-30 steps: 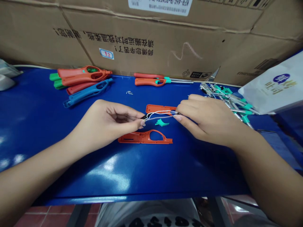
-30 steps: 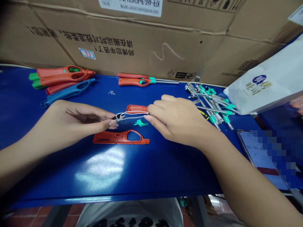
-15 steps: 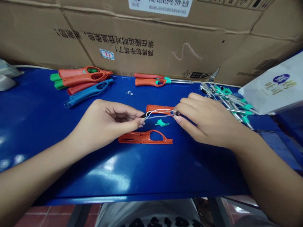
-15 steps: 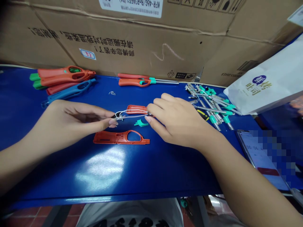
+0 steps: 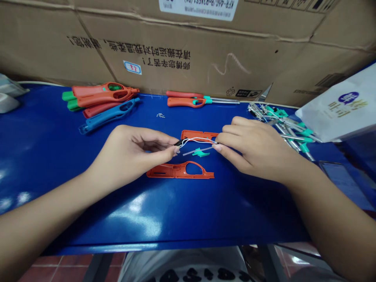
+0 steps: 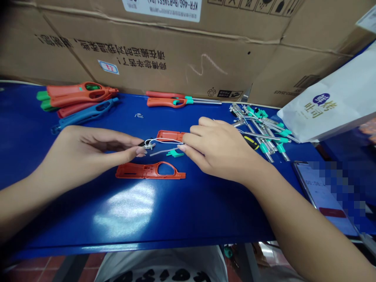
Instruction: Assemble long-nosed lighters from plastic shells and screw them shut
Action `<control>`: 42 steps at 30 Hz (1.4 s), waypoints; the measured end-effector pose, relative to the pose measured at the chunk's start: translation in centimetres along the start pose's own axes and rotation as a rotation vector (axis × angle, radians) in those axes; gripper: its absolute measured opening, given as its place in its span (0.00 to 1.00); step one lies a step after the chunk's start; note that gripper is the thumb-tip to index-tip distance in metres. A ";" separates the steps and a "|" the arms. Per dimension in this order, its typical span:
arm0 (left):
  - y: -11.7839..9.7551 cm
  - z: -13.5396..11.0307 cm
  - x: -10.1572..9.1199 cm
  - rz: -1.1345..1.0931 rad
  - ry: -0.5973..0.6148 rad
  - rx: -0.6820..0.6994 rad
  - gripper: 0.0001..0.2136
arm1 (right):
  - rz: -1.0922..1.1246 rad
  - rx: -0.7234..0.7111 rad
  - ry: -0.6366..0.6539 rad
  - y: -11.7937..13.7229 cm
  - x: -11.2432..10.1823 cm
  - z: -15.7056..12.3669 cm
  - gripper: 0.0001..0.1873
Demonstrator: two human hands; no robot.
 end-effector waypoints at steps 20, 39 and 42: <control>-0.1 0.0 0.1 0.048 0.013 0.084 0.06 | 0.054 0.004 0.068 0.0 0.7 0.0 0.19; -0.2 -0.2 -0.5 0.092 -0.062 0.082 0.05 | 0.024 -0.066 0.046 0.1 0.9 -0.3 0.18; -0.2 -0.2 -0.5 0.089 -0.067 0.082 0.05 | 0.034 -0.056 0.046 0.2 0.8 -0.3 0.18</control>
Point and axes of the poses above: each hand's wrist, its own z-axis towards the middle knuckle, its own x-axis out of the palm, y = z × x, the point moved 7 cm from there along z, towards the middle knuckle
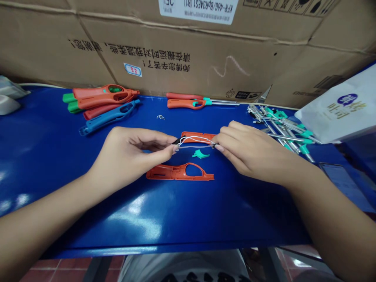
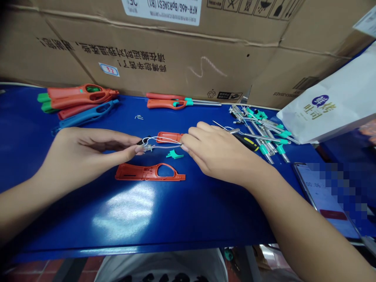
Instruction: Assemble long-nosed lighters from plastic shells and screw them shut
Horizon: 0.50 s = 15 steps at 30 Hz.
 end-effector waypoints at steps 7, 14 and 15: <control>0.0 0.1 0.0 0.010 -0.005 0.005 0.05 | 0.071 0.104 -0.041 -0.4 -0.2 -0.1 0.16; -0.1 0.1 0.0 0.027 -0.012 0.005 0.05 | 0.017 0.143 -0.147 -0.7 -0.8 -0.2 0.16; -0.2 0.1 -0.1 0.031 -0.013 0.018 0.05 | 0.011 0.154 -0.141 -0.7 -0.8 -0.2 0.15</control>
Point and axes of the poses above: each hand's wrist, its own z-axis towards the middle knuckle, its own x-axis out of the palm, y = z × x, the point moved 7 cm from there along z, towards the middle knuckle
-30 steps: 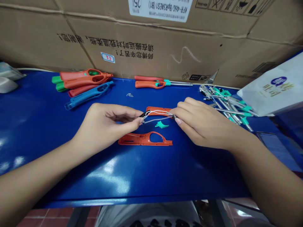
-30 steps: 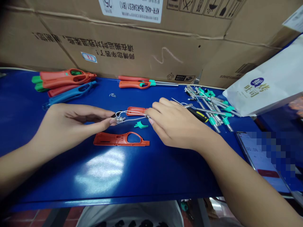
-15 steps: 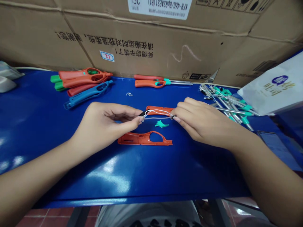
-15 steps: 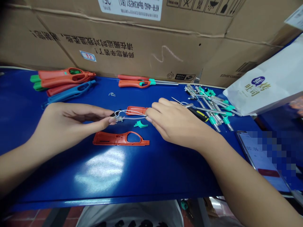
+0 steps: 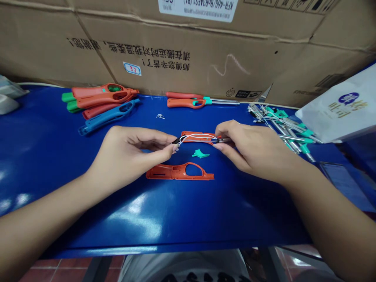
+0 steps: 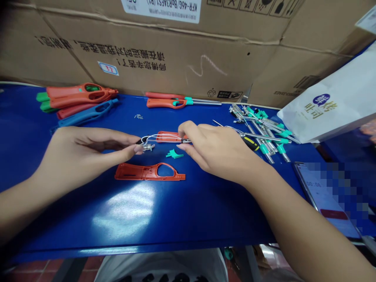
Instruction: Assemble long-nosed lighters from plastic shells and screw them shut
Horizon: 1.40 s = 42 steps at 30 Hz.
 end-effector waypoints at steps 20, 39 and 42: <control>-1.8 0.1 -0.4 0.185 0.075 0.307 0.04 | -0.066 -0.034 -0.057 0.2 -0.7 0.1 0.15; -2.6 -0.9 -0.2 0.290 0.071 0.641 0.07 | -0.052 -0.071 -0.085 0.5 -1.1 0.2 0.17; -2.5 -1.0 -0.1 0.289 0.070 0.662 0.07 | -0.053 -0.091 -0.097 0.6 -1.3 0.2 0.17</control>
Point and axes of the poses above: each hand's wrist, its own z-axis towards the middle knuckle, its own x-axis out of the palm, y = z × x, the point moved 7 cm from there along z, towards the middle knuckle
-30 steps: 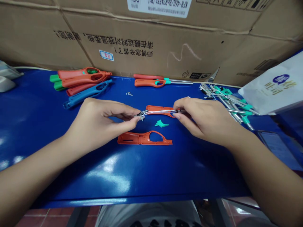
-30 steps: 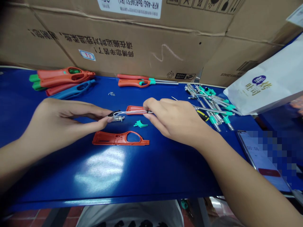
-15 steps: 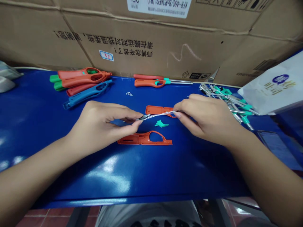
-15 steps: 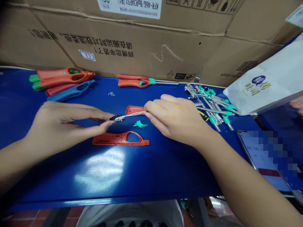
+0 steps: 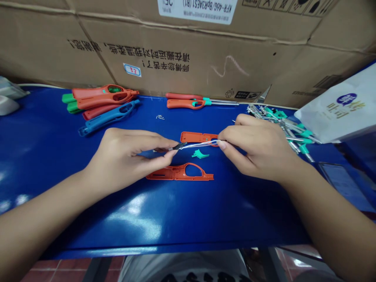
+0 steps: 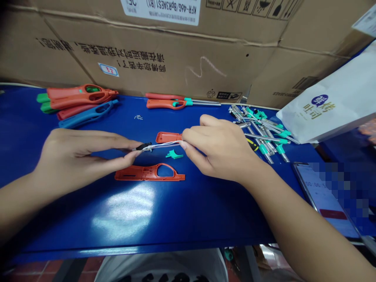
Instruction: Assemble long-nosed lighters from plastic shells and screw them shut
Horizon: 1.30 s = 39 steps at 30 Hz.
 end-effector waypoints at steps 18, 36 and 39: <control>-0.5 0.1 0.3 0.012 0.029 0.185 0.04 | 0.499 0.007 0.107 0.1 1.0 -0.1 0.13; 0.6 0.3 2.2 -0.192 0.363 0.002 0.07 | 0.736 0.129 0.310 1.1 4.8 -3.7 0.19; 0.8 0.2 2.3 -0.193 0.372 0.004 0.07 | 0.730 0.098 0.327 1.0 4.8 -3.9 0.21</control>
Point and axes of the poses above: each hand's wrist, its own z-axis towards the middle knuckle, its own x-axis out of the palm, y = z × x, the point moved 7 cm from there along z, towards the middle knuckle
